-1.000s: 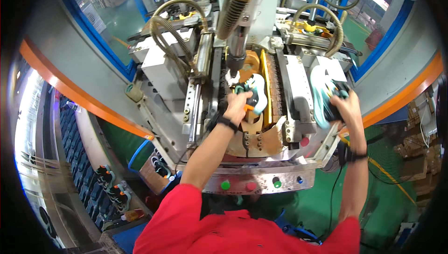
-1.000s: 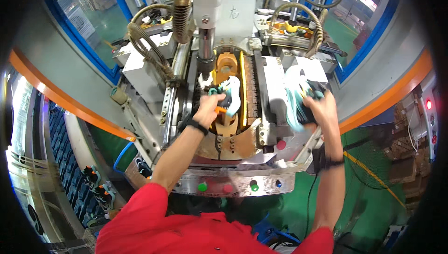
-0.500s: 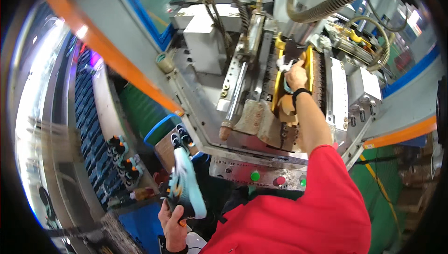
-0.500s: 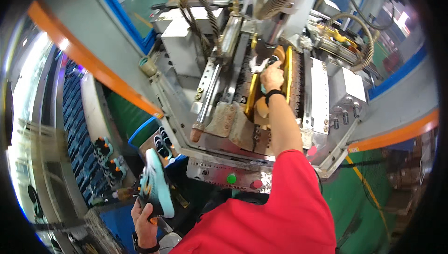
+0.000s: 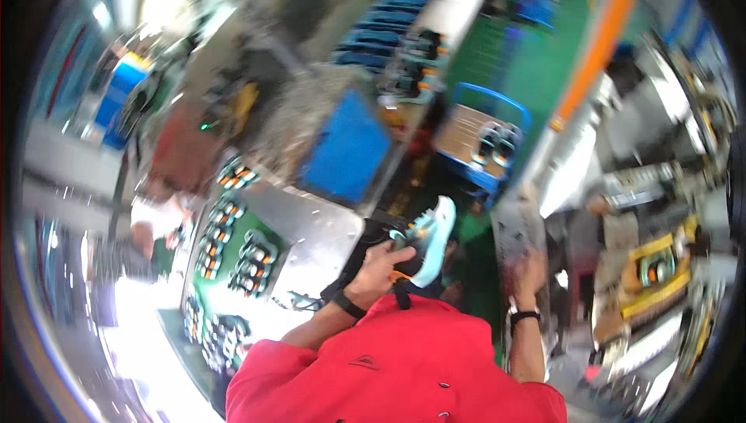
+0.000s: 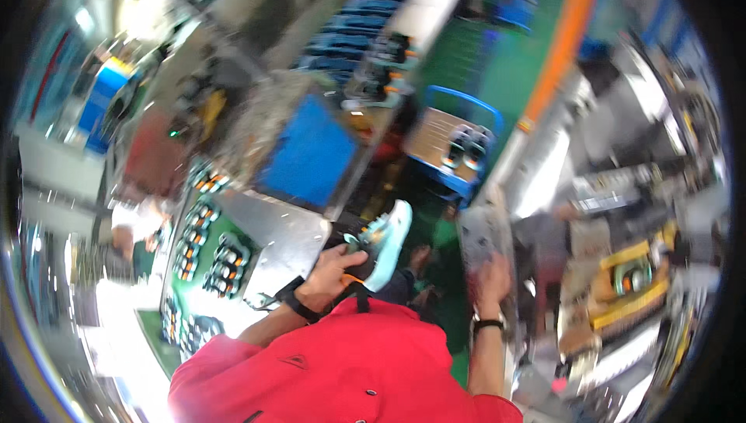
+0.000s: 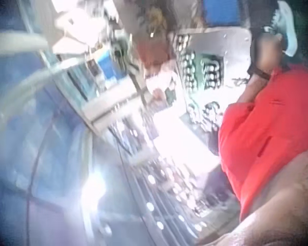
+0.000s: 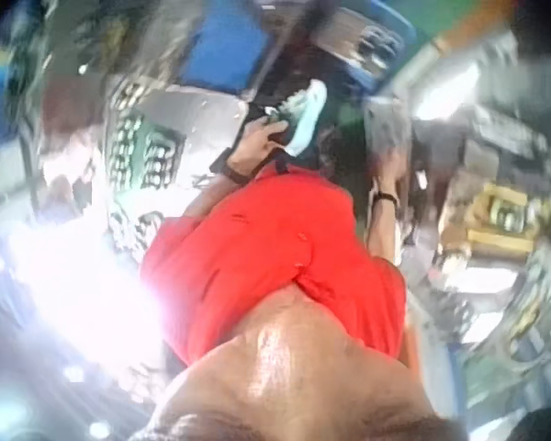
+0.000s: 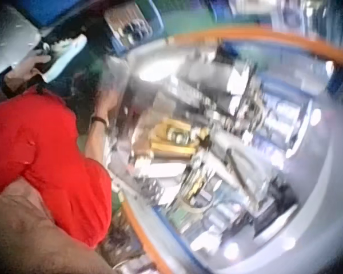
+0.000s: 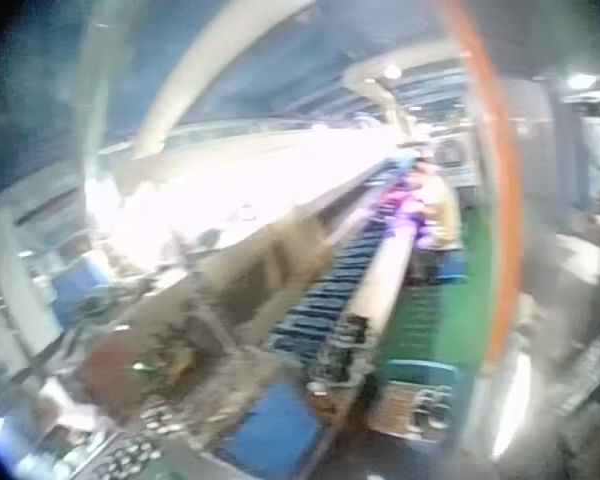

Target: Operating machinery to press and assemble shoe soles and uppers.

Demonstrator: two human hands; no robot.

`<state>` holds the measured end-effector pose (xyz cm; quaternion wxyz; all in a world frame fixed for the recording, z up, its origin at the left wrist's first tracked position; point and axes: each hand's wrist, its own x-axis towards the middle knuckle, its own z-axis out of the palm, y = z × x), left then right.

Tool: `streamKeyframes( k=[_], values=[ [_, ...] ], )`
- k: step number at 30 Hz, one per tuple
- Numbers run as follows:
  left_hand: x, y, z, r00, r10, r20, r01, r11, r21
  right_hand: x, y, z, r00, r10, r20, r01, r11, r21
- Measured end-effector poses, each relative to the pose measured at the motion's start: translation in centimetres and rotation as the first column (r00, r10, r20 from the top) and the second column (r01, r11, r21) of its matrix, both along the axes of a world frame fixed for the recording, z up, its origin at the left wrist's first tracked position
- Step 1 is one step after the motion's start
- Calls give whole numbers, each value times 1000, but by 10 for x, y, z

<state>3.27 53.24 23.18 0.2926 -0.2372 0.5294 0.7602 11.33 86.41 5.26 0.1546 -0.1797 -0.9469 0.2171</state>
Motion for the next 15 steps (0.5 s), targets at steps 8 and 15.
streamKeyframes(
  k=[8, 15],
  values=[
    [45, -154, -84, 790, 613, -11, -603, 774, -193, -44, 16, 13, 988, -13, -155, 0, 997, -80],
    [24, -342, -192, 539, 818, -201, -828, 472, -302, -260, -142, 289, 691, 556, -462, -601, 797, 61]
  ],
)
